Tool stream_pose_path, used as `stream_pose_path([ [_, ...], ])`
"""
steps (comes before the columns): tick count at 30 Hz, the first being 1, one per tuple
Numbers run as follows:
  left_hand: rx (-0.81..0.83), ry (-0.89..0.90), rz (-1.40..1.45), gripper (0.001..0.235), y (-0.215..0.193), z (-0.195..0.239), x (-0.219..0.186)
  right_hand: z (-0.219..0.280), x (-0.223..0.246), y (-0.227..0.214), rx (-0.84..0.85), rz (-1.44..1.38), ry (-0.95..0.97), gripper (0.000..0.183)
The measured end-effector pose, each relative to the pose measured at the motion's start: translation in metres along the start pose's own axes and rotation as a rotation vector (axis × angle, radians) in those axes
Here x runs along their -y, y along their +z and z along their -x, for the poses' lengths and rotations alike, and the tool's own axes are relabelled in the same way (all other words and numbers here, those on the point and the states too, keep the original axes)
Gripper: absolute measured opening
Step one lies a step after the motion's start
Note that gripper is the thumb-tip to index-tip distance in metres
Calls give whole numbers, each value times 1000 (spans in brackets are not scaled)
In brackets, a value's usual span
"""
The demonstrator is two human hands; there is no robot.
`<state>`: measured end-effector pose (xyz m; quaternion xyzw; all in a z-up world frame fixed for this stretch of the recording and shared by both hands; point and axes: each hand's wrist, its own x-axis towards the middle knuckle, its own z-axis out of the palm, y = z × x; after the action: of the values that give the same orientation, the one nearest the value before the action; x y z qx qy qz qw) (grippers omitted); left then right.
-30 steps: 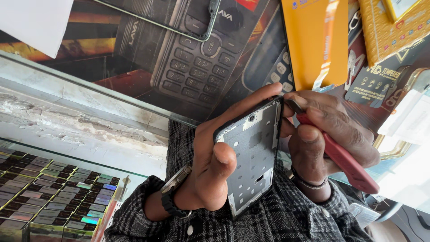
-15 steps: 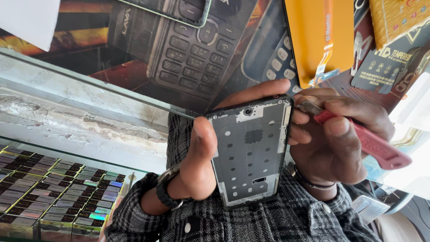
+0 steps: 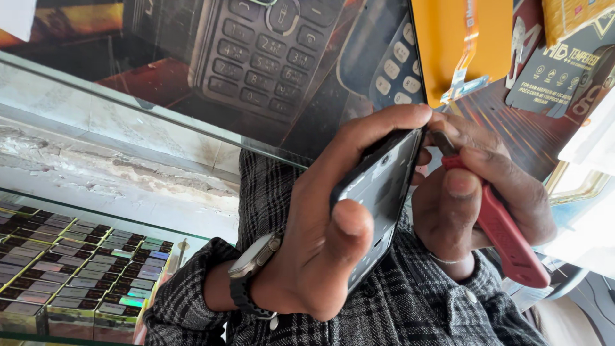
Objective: The person handles a smartphone, peels a protective film from its screen, and uses a red plastic pry tool to separate the back cover from the frame. The person works at a glass counter with various phone parts and accessories visible.
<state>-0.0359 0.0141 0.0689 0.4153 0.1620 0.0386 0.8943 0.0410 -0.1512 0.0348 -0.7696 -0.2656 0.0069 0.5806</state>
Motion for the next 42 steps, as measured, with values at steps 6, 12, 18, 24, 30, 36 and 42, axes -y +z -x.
stream_pose_path([
  [6,-26,23,-40,88,8,2,10,-3,0,-7,43,105,1,26],
  [12,-57,54,-45,85,16,1,19,0,3,-15,74,133,26,25],
  [18,-73,62,-61,84,17,-1,19,-8,4,-18,136,222,1,22],
  [24,-85,62,-133,84,18,-2,19,-21,5,-33,319,368,-87,14],
  [30,-89,53,-158,85,16,-4,23,-28,5,-37,421,353,-98,10],
  [36,-109,64,-176,85,15,-5,25,-24,1,-28,348,318,-87,9],
  [42,-127,71,-202,83,18,-6,27,-14,9,-26,286,307,15,13],
])
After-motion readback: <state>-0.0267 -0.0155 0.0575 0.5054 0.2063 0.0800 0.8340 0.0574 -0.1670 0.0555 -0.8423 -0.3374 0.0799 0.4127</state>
